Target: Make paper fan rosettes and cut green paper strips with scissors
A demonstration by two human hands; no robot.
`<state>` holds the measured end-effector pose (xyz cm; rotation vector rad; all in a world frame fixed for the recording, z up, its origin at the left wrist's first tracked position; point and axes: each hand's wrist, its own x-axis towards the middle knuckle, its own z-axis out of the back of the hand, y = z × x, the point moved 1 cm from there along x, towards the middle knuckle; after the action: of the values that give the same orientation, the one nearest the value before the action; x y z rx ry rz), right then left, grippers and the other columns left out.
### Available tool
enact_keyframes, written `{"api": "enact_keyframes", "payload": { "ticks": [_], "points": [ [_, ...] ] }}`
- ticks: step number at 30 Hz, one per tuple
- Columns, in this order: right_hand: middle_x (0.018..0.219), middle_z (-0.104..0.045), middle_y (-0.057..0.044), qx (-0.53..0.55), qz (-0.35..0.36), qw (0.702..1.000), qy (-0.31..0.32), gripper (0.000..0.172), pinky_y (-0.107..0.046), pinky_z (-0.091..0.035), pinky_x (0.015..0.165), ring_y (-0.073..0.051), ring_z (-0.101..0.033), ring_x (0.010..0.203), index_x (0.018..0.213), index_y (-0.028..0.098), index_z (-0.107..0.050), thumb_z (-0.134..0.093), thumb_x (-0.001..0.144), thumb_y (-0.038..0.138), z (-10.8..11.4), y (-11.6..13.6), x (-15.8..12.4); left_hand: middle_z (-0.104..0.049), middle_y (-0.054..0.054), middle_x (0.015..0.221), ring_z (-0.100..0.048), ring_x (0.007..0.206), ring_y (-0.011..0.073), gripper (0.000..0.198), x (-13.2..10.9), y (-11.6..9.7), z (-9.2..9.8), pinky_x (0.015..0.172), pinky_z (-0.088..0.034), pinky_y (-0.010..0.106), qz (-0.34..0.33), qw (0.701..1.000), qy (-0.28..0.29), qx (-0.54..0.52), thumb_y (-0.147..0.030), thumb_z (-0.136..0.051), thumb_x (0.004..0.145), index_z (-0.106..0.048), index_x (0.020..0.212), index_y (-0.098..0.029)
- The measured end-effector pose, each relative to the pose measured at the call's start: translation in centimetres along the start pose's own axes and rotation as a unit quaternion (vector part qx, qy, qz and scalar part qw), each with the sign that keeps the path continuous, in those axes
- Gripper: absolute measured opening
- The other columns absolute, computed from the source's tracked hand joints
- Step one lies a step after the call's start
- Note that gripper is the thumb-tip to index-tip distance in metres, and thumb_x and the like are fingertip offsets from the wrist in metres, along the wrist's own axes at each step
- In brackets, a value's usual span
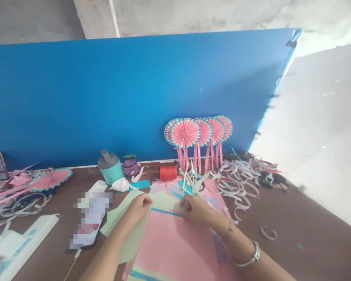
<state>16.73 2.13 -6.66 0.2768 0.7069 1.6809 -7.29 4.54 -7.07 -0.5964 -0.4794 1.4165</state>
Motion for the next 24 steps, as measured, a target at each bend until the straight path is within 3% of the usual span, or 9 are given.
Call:
{"api": "enact_keyframes", "payload": {
  "ticks": [3, 5, 8, 10, 16, 19, 24],
  "points": [
    [0.075, -0.065, -0.001, 0.004, 0.002, 1.0, -0.004, 0.031, -0.02, -0.029, 0.052, -0.011, -0.053, 0.063, 0.096, 0.018, -0.061, -0.057, 0.067, 0.008, 0.1, 0.1, -0.1, -0.063, 0.004, 0.085, -0.059, 0.084, 0.0167, 0.029, 0.0, -0.5, 0.1, 0.078, -0.044, 0.029, -0.016, 0.999, -0.048, 0.004, 0.001, -0.037, 0.069, -0.058, 0.077, -0.017],
    [0.073, -0.065, 0.0, 0.003, 0.001, 1.0, -0.006, 0.032, -0.019, -0.028, 0.051, -0.011, -0.052, 0.061, 0.097, 0.018, -0.061, -0.057, 0.067, 0.008, 0.0, 0.1, 0.0, -0.062, 0.005, 0.089, -0.058, 0.087, 0.0176, 0.03, -0.8, -1.8, -0.1, 0.08, -0.044, 0.03, -0.09, 0.992, -0.089, 0.011, -0.001, -0.037, 0.071, -0.06, 0.08, -0.018],
    [0.069, -0.064, 0.0, -0.002, -0.004, 1.0, -0.012, 0.03, -0.02, -0.028, 0.051, -0.011, -0.051, 0.059, 0.096, 0.019, -0.062, -0.06, 0.067, 0.01, -0.2, 0.0, 0.1, -0.062, 0.005, 0.091, -0.055, 0.093, 0.0178, 0.032, -2.8, -4.4, -1.0, 0.085, -0.042, 0.03, -0.241, 0.97, -0.005, 0.019, -0.004, -0.038, 0.077, -0.065, 0.085, -0.02],
    [0.069, -0.064, -0.001, 0.005, 0.0, 1.0, -0.021, 0.025, -0.02, -0.029, 0.052, -0.011, -0.052, 0.059, 0.094, 0.018, -0.062, -0.062, 0.069, 0.014, -0.3, -0.1, 0.2, -0.062, 0.006, 0.098, -0.053, 0.098, 0.0189, 0.038, -4.2, -5.8, -1.7, 0.086, -0.042, 0.03, -0.283, 0.954, 0.076, 0.061, -0.006, -0.037, 0.08, -0.065, 0.099, -0.023],
    [0.065, -0.062, -0.001, 0.004, 0.014, 0.999, -0.031, 0.021, -0.021, -0.03, 0.054, -0.012, -0.052, 0.059, 0.091, 0.018, -0.062, -0.066, 0.071, 0.023, -0.2, -0.1, 0.1, -0.06, 0.011, 0.104, -0.052, 0.099, 0.0231, 0.039, -5.8, -7.2, -3.0, 0.086, -0.041, 0.035, -0.251, 0.93, 0.139, 0.23, -0.004, -0.033, 0.082, -0.062, 0.105, -0.015],
    [0.065, -0.061, 0.0, 0.009, 0.006, 1.0, -0.01, 0.026, -0.021, -0.03, 0.053, -0.012, -0.051, 0.059, 0.092, 0.018, -0.062, -0.068, 0.068, 0.027, 0.4, 0.0, -0.2, -0.058, 0.012, 0.106, -0.052, 0.096, 0.0244, 0.037, -6.1, -7.4, -3.1, 0.081, -0.042, 0.036, -0.246, 0.925, 0.134, 0.259, -0.003, -0.034, 0.08, -0.061, 0.103, -0.014],
    [0.072, -0.061, 0.001, 0.026, -0.003, 0.998, 0.05, 0.036, -0.019, -0.03, 0.049, -0.011, -0.051, 0.059, 0.097, 0.02, -0.061, -0.063, 0.061, 0.014, 1.5, -0.1, -0.6, -0.055, 0.013, 0.107, -0.052, 0.094, 0.0258, 0.038, -6.4, -7.7, -3.2, 0.077, -0.043, 0.037, -0.242, 0.918, 0.122, 0.29, -0.002, -0.034, 0.079, -0.06, 0.104, -0.014]
  ]
}}
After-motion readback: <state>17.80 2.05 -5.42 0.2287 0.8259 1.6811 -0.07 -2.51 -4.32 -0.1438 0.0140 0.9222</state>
